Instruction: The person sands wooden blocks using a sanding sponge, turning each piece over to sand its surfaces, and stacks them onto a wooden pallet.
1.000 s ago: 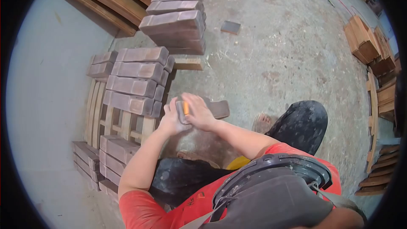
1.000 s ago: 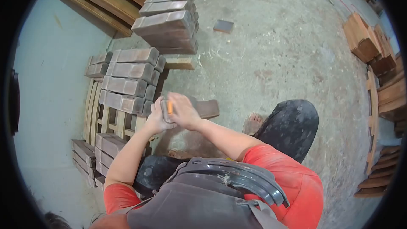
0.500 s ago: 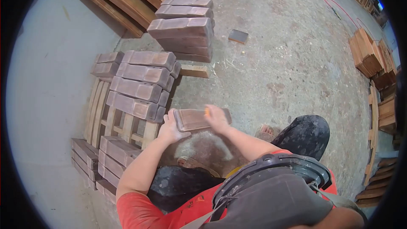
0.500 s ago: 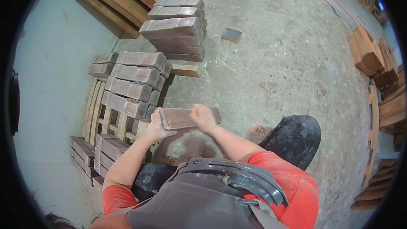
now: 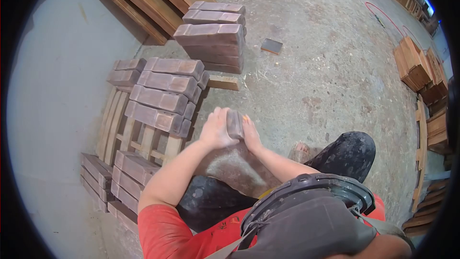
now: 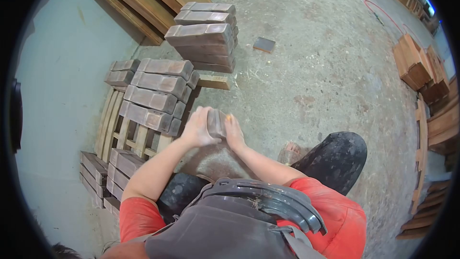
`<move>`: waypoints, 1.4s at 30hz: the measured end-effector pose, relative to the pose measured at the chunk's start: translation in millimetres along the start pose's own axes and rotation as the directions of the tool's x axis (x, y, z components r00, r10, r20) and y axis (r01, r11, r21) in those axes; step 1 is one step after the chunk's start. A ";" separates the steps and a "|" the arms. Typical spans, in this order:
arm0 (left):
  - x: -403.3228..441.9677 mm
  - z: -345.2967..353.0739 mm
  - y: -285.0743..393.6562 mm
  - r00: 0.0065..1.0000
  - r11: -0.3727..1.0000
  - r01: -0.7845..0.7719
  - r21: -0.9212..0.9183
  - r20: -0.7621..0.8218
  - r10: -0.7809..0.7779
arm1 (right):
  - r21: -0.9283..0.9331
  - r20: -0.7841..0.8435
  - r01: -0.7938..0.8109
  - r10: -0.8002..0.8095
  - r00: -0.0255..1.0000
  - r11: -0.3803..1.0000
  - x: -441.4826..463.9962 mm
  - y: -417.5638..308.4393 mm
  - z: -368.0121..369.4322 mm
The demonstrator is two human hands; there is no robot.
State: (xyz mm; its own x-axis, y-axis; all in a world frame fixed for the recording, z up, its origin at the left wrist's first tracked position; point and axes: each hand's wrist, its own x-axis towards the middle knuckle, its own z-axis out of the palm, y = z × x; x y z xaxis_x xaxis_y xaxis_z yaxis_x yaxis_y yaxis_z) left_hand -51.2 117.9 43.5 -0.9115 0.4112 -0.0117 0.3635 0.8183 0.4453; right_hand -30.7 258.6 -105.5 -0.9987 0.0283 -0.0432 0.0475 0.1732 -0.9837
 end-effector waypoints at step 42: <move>-85.5 4.1 -89.9 0.950 0.933 0.306 -0.189 -0.002 -0.312 | -0.196 0.342 0.462 -0.381 0.859 0.865 -0.8 49.5 24.9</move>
State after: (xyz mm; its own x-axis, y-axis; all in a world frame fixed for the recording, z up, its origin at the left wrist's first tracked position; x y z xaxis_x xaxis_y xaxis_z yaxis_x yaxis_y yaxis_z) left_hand -5.1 10.8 0.7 -0.9798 0.1348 -0.1479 0.0242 0.8136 0.5809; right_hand -28.1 242.7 -158.5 -0.8829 -0.3782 0.2784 -0.4163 0.3559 -0.8367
